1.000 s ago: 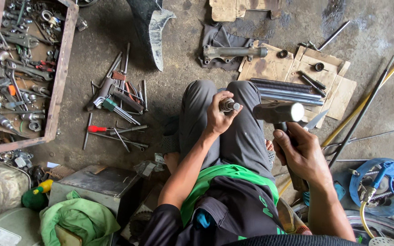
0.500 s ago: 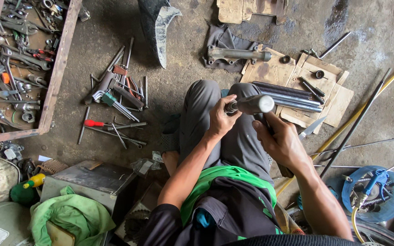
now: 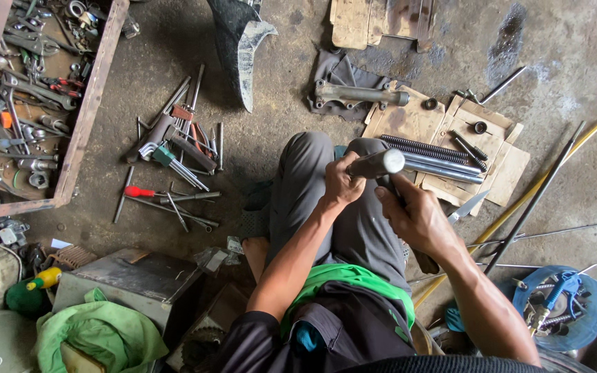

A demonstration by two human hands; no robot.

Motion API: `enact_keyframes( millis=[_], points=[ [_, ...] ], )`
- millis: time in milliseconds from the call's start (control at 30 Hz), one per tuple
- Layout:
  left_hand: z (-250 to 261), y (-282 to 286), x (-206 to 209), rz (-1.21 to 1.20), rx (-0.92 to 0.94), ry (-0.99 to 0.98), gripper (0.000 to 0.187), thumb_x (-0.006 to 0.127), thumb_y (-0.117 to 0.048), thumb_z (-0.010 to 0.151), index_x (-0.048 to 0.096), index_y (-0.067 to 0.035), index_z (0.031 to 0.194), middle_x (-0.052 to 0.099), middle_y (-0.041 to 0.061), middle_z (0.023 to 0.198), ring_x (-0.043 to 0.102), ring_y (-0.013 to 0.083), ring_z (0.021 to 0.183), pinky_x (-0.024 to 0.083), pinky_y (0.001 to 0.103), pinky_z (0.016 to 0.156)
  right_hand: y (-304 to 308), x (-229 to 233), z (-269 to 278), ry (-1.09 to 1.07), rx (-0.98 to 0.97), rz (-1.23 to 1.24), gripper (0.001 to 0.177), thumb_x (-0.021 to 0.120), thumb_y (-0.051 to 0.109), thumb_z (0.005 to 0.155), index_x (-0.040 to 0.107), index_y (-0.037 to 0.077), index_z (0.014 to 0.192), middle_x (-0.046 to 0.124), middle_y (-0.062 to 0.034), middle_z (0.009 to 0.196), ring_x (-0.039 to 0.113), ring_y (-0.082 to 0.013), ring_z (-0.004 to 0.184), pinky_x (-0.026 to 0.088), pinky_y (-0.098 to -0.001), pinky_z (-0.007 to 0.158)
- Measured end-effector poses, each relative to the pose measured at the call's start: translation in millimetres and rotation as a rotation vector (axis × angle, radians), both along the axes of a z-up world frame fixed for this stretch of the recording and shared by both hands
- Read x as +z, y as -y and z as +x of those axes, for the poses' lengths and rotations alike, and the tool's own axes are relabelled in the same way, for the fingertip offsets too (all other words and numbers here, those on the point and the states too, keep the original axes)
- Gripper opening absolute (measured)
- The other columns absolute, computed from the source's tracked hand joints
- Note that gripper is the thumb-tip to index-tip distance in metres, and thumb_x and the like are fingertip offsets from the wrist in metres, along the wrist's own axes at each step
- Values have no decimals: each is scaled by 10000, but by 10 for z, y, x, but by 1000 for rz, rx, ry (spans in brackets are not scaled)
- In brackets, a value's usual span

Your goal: The person sits on the floor and uses a hammer to tap a small metal ring into a cylindrical metal part. They then wipe the part with a cloth and continue to tap it with the hammer to secure the ring.

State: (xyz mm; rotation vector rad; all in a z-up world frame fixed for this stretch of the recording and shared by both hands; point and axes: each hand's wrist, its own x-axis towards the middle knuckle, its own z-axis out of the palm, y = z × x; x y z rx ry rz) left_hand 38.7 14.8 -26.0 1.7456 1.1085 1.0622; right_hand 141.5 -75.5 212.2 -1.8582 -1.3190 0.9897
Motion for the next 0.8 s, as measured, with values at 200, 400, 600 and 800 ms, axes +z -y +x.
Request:
enact_keyframes(
  millis=[200, 400, 600, 800],
  points=[
    [15, -65, -87, 25, 3, 138, 193, 703, -186, 726, 536, -194, 631, 526, 9, 485, 584, 244, 472, 480, 315, 520, 12, 361, 24, 48, 42, 70, 201, 622, 176, 984, 630, 106, 796, 635, -62, 457, 643, -220, 387, 513, -318, 414],
    [-48, -38, 152, 123, 16, 77, 75, 627, -145, 656, 561, -180, 660, 507, 35, 513, 607, 289, 513, 502, 339, 532, -162, 326, -96, 165, 236, -34, 184, 630, 213, 974, 590, 33, 984, 652, -267, 603, 681, -497, 601, 503, -552, 512],
    [0, -51, 381, 131, 56, 160, 129, 668, -174, 683, 550, -176, 629, 484, 41, 499, 595, 305, 492, 491, 340, 493, -17, 575, 131, 197, 207, 91, 172, 625, 203, 972, 624, 57, 880, 624, -170, 526, 667, -429, 474, 514, -460, 418],
    [-12, -61, 185, 161, 54, 142, 174, 667, -174, 707, 523, -184, 608, 481, 43, 503, 587, 272, 484, 469, 305, 487, 24, 99, 141, 647, 372, 337, 138, 619, 137, 937, 666, 28, 867, 512, -168, 472, 608, -418, 430, 486, -502, 417]
  ],
)
